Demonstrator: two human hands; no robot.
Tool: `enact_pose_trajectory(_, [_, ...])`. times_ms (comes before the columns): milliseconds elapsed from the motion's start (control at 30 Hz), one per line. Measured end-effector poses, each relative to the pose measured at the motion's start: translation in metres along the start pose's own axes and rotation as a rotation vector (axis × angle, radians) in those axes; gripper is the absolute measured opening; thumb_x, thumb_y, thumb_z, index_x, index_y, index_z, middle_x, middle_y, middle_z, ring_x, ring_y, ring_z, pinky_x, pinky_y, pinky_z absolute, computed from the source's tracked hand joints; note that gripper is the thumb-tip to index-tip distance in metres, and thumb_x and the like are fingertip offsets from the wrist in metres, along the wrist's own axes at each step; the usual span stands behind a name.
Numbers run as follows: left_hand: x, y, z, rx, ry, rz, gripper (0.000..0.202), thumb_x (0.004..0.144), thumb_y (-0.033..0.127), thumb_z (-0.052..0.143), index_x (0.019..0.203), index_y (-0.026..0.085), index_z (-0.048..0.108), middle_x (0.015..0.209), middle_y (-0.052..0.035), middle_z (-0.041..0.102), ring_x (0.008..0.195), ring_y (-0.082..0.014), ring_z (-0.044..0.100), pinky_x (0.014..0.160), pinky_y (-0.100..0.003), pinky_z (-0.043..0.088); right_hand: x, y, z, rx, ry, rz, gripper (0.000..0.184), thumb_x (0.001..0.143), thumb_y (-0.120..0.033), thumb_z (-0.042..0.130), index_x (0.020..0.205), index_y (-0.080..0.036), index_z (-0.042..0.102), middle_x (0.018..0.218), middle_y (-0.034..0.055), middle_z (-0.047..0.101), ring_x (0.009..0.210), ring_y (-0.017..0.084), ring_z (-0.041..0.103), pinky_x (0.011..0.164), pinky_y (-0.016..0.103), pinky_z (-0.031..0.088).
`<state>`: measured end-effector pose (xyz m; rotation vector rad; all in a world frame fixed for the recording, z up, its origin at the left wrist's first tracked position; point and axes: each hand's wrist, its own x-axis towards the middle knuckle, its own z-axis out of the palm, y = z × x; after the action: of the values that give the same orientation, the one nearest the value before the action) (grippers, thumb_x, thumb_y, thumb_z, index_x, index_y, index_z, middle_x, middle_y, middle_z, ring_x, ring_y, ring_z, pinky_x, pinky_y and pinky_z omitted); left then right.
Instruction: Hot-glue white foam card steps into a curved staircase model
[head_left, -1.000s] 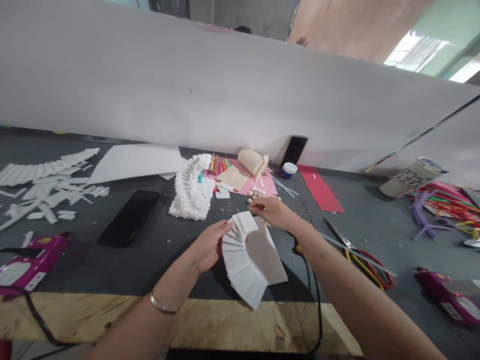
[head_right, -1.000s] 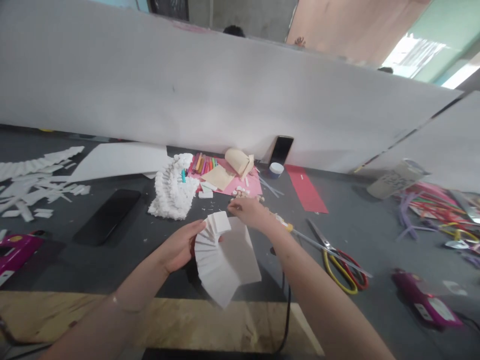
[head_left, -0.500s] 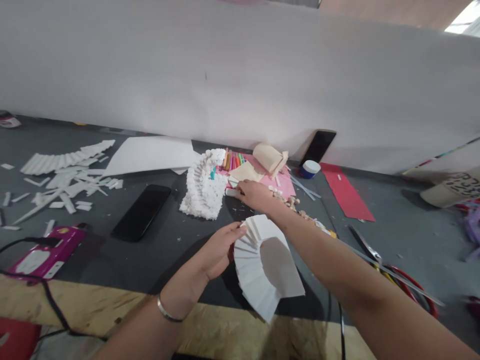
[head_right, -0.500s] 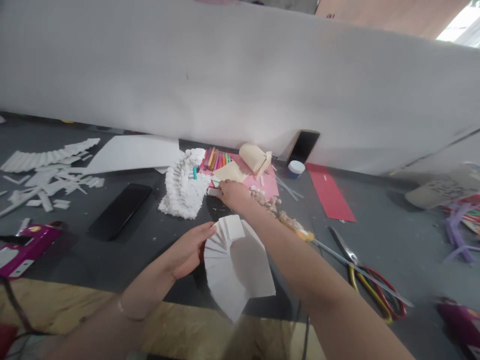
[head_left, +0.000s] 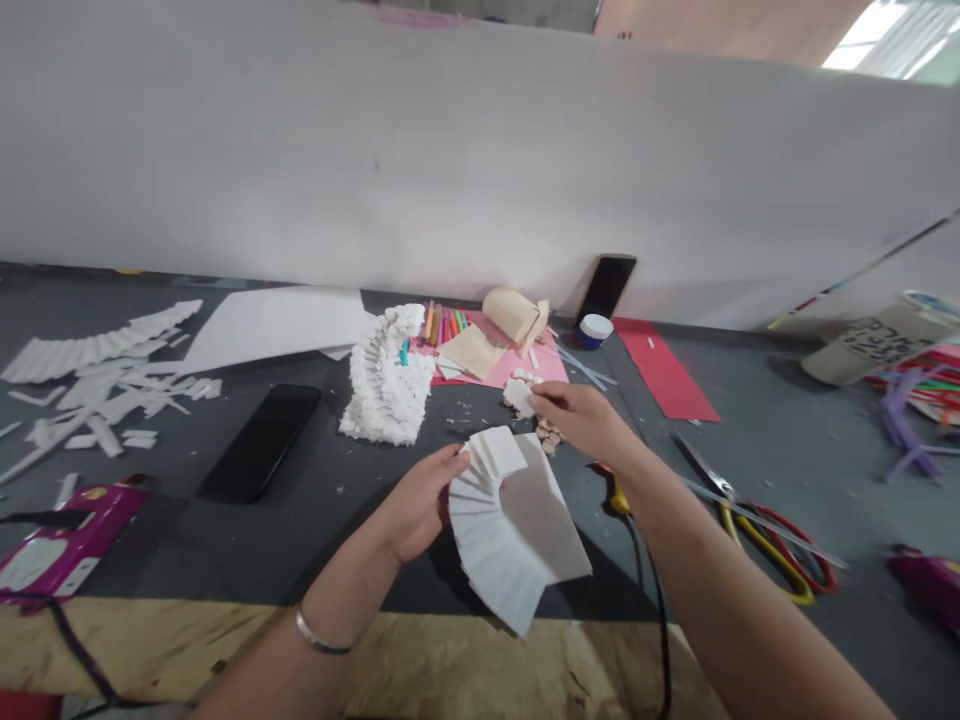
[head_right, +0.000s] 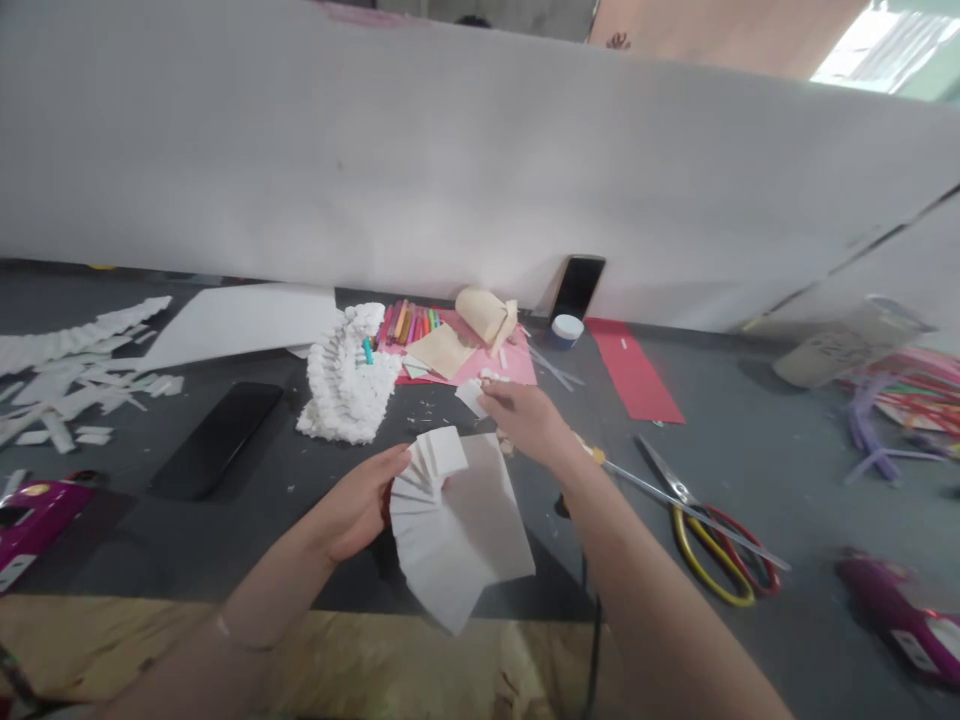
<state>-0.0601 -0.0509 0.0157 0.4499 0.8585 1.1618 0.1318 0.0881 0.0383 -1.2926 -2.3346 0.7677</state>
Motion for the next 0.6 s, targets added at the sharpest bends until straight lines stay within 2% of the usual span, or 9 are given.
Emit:
enact_pose_trajectory(67, [0.000, 0.000, 0.000, 0.005, -0.006, -0.005, 0.037, 0.080, 0.035, 0.072, 0.107, 0.010, 0.069, 0.098, -0.0154, 0.075, 0.091, -0.0266, 0.070, 0.084, -0.037, 0.052, -0.035, 0.012, -0.004, 0.142, -0.005, 0.087, 0.032, 0.090, -0.044, 0.047, 0.090, -0.020, 0.067, 0.065, -0.0026, 0.059, 0.060, 0.014, 0.054, 0.056, 0.025, 0.039])
enact_pose_trajectory(133, [0.001, 0.000, 0.000, 0.025, -0.018, -0.008, 0.036, 0.081, 0.036, 0.071, 0.107, 0.011, 0.069, 0.099, -0.0148, 0.075, 0.092, -0.0274, 0.070, 0.085, -0.038, 0.052, -0.065, 0.019, 0.003, 0.275, -0.056, 0.174, 0.031, 0.088, -0.044, 0.051, 0.098, -0.020, 0.067, 0.067, -0.0022, 0.061, 0.058, 0.014, 0.055, 0.055, 0.026, 0.041])
enact_pose_trajectory(200, [0.001, -0.001, 0.002, 0.049, -0.030, -0.009, 0.035, 0.081, 0.036, 0.071, 0.105, 0.012, 0.070, 0.096, -0.0141, 0.076, 0.089, -0.0271, 0.071, 0.083, -0.037, 0.052, -0.087, 0.021, 0.014, 0.315, -0.105, 0.236, 0.031, 0.086, -0.042, 0.054, 0.103, -0.020, 0.066, 0.073, 0.0001, 0.066, 0.062, 0.016, 0.059, 0.057, 0.027, 0.045])
enact_pose_trajectory(300, [0.003, -0.003, 0.005, 0.055, -0.029, -0.018, 0.034, 0.079, 0.035, 0.072, 0.103, 0.011, 0.071, 0.094, -0.0137, 0.076, 0.087, -0.0269, 0.071, 0.083, -0.038, 0.053, -0.107, 0.022, 0.019, 0.150, -0.067, 0.248, 0.028, 0.085, -0.038, 0.055, 0.106, -0.022, 0.066, 0.089, 0.0036, 0.070, 0.077, 0.019, 0.065, 0.069, 0.030, 0.048])
enact_pose_trajectory(367, [0.004, -0.003, 0.007, 0.043, -0.013, -0.033, 0.032, 0.080, 0.034, 0.072, 0.103, 0.012, 0.071, 0.096, -0.0139, 0.076, 0.089, -0.0276, 0.071, 0.086, -0.040, 0.053, -0.117, 0.027, 0.012, -0.050, 0.067, 0.308, 0.025, 0.086, -0.040, 0.055, 0.101, -0.023, 0.066, 0.096, 0.0054, 0.071, 0.083, 0.021, 0.065, 0.072, 0.031, 0.046])
enact_pose_trajectory(467, [0.005, -0.003, 0.008, 0.034, 0.011, -0.055, 0.030, 0.081, 0.031, 0.070, 0.104, 0.012, 0.071, 0.098, -0.0140, 0.076, 0.096, -0.0292, 0.070, 0.089, -0.042, 0.053, -0.128, 0.045, -0.004, -0.303, 0.264, 0.510, 0.033, 0.087, -0.051, 0.053, 0.096, -0.021, 0.063, 0.093, 0.0083, 0.071, 0.083, 0.025, 0.066, 0.066, 0.032, 0.043])
enact_pose_trajectory(533, [0.005, -0.002, 0.009, 0.035, 0.019, -0.058, 0.029, 0.081, 0.030, 0.070, 0.104, 0.012, 0.071, 0.098, -0.0142, 0.076, 0.097, -0.0298, 0.070, 0.090, -0.043, 0.053, -0.130, 0.058, -0.008, -0.356, 0.294, 0.620, 0.044, 0.085, -0.061, 0.052, 0.096, -0.020, 0.061, 0.088, 0.0097, 0.071, 0.083, 0.027, 0.067, 0.063, 0.032, 0.041])
enact_pose_trajectory(600, [0.004, -0.003, 0.010, 0.042, 0.019, -0.053, 0.029, 0.081, 0.030, 0.070, 0.103, 0.012, 0.071, 0.100, -0.0149, 0.076, 0.097, -0.0298, 0.070, 0.090, -0.043, 0.053, -0.126, 0.068, -0.007, -0.317, 0.278, 0.662, 0.049, 0.082, -0.065, 0.053, 0.095, -0.019, 0.061, 0.087, 0.0105, 0.072, 0.082, 0.028, 0.067, 0.062, 0.031, 0.041])
